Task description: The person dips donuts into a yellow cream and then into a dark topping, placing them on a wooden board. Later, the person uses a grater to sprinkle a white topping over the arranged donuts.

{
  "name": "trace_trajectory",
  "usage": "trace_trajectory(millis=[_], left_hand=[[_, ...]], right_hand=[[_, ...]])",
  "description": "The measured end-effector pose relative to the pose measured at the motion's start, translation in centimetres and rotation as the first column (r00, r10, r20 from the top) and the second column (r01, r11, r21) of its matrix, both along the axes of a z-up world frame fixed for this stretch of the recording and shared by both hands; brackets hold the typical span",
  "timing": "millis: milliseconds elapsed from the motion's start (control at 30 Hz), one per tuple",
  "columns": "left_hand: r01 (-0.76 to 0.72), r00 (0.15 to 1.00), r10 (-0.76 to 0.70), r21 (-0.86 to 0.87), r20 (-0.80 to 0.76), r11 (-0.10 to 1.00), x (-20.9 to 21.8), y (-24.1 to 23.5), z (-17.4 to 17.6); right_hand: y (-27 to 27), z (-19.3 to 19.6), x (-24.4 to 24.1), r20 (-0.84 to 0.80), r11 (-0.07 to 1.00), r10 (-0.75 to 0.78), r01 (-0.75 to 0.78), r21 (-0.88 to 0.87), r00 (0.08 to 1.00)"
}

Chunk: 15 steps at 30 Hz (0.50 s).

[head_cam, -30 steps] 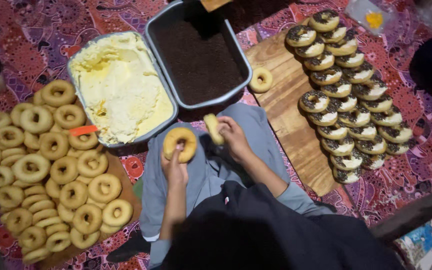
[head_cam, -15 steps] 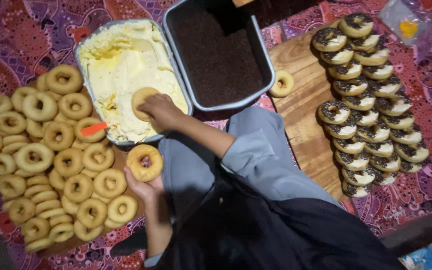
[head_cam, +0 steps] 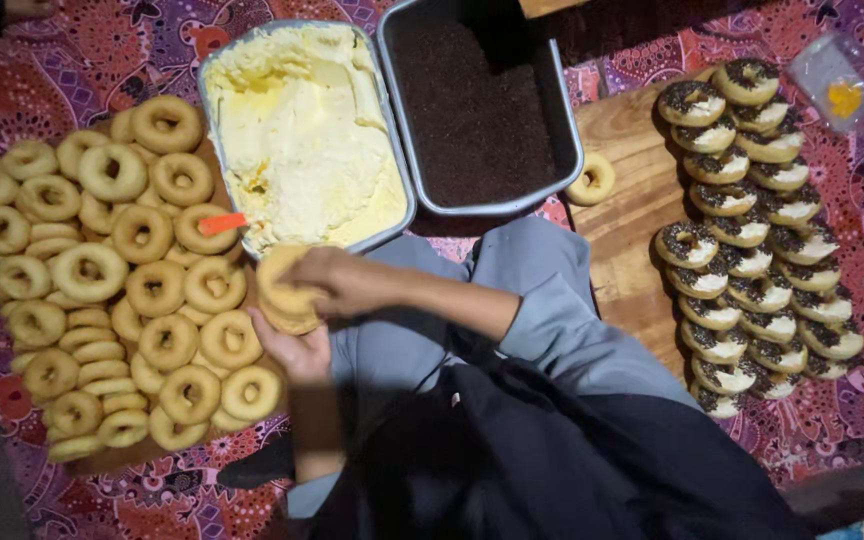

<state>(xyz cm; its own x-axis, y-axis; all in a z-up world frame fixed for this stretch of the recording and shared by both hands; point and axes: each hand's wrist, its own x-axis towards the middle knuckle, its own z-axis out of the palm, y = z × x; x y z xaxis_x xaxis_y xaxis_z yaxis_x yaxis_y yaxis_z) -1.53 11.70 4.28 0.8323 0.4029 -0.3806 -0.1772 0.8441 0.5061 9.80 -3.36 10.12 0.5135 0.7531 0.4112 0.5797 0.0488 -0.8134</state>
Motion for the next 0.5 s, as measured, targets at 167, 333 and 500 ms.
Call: trace_trajectory(millis=[167,333,500], left_hand=[[0.044,0.988,-0.057,0.09,0.146,0.995,0.1,0.4,-0.4],[0.069,0.98,-0.049,-0.1,0.192,0.993,-1.7,0.0,-1.6],[0.149,0.987,-0.142,-0.097,0.078,0.984,-1.2,-1.5,-0.9]], right_hand=[[0.8,-0.4,3.7,0.043,0.948,-0.303,0.305,-0.085,0.952],[-1.2,-1.3,6.2,0.17,0.773,-0.547,0.572,-0.274,0.82],[-3.2,1.4,-1.8,0.089,0.989,-0.112,0.12,-0.082,0.99]])
